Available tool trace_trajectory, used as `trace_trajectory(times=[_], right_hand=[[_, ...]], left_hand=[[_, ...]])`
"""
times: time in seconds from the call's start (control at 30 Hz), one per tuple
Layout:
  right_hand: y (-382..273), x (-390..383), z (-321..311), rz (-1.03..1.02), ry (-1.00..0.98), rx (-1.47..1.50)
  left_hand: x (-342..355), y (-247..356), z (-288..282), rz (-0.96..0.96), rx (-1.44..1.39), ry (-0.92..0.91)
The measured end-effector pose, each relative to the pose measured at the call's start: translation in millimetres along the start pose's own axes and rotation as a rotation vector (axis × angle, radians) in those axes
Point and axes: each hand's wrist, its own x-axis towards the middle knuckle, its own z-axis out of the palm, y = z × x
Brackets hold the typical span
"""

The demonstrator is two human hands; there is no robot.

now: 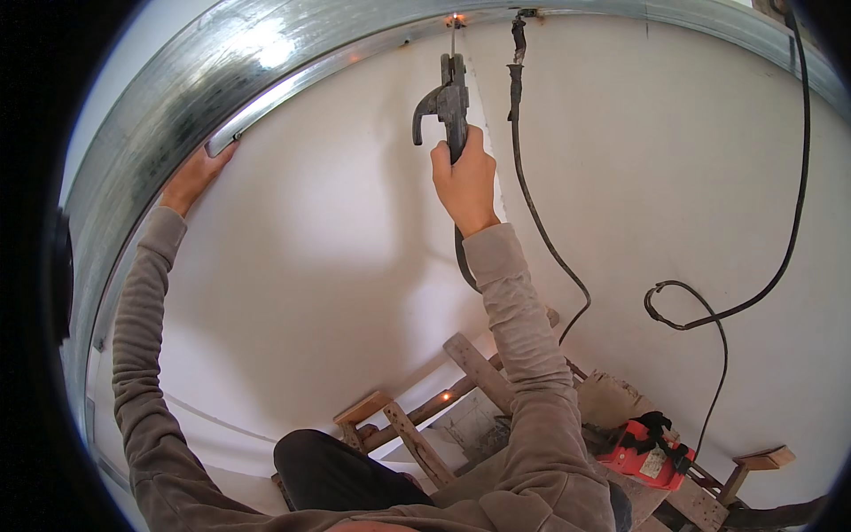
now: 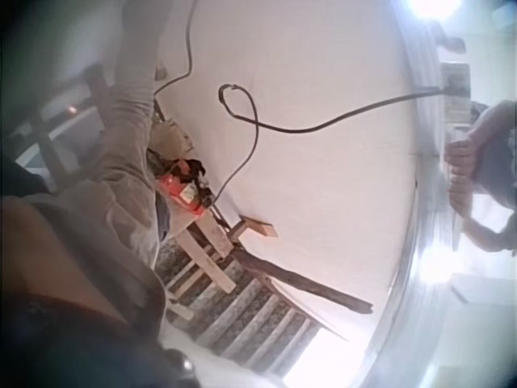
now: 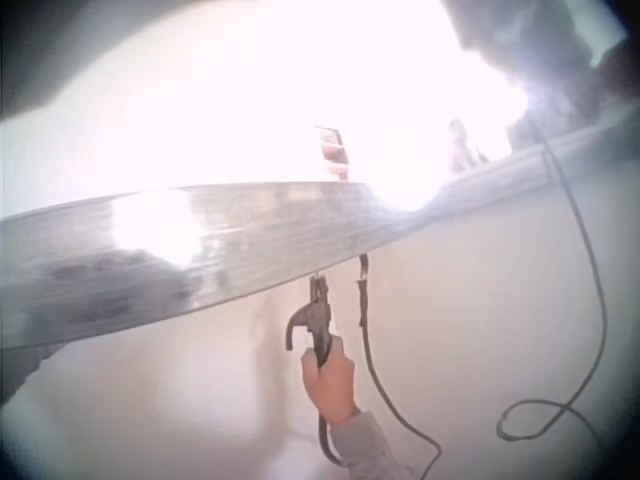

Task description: The person welds a metal track to brackets on a wall while standing on a wooden scaffold. They adjust a welding machine on the scaffold and use an electrode holder to create weld points along the circular track, producing visible sparks.

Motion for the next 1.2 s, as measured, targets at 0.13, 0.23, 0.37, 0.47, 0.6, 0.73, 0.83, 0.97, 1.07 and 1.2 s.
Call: trace_trajectory(times=[0.13,0.23,0.37,0.47,0.6,0.73,0.83,0.97,1.07,1.2], right_hand=[[-0.8,1.9,2.1,0.028,-0.001,0.022],[5.2,3.5,-3.1,0.020,0.006,-0.011],[6.6,5.5,-9.8,0.084,-0.084,-0.121],[5.9,-1.7,-1.8,-0.022,0.004,0.020],[-2.0,-4.6,-4.3,-0.017,-0.016,-0.003],[0.6,-2.9,-8.4,0.017,-0.003,0.019],[-3.6,-3.4,-4.9,0.015,-0.032,0.009],[2.9,-2.2,-3.1,0.019,0.018,0.025],[-0.3,-1.2,-5.3,0.054,0.003,0.019],[-4.4,-0.4,-5.8,0.052,-0.052,-0.014]], left_hand=[[-4.2,16.3,-25.0,-0.017,0.065,-0.024],[-1.3,35.4,-10.9,0.018,0.060,0.054],[0.6,34.2,6.2,-0.079,0.165,0.071],[-0.1,35.1,-21.8,0.022,0.014,-0.022],[4.0,9.7,-5.8,0.057,0.057,-0.005],[2.6,22.1,-10.9,0.093,-0.019,-0.047],[1.3,12.9,13.2,0.067,-0.152,0.028],[-1.9,22.7,-0.3,0.073,-0.102,0.038],[-4.1,26.3,-9.8,0.074,-0.061,0.046],[-4.4,22.7,-13.1,0.022,0.006,-0.004]])
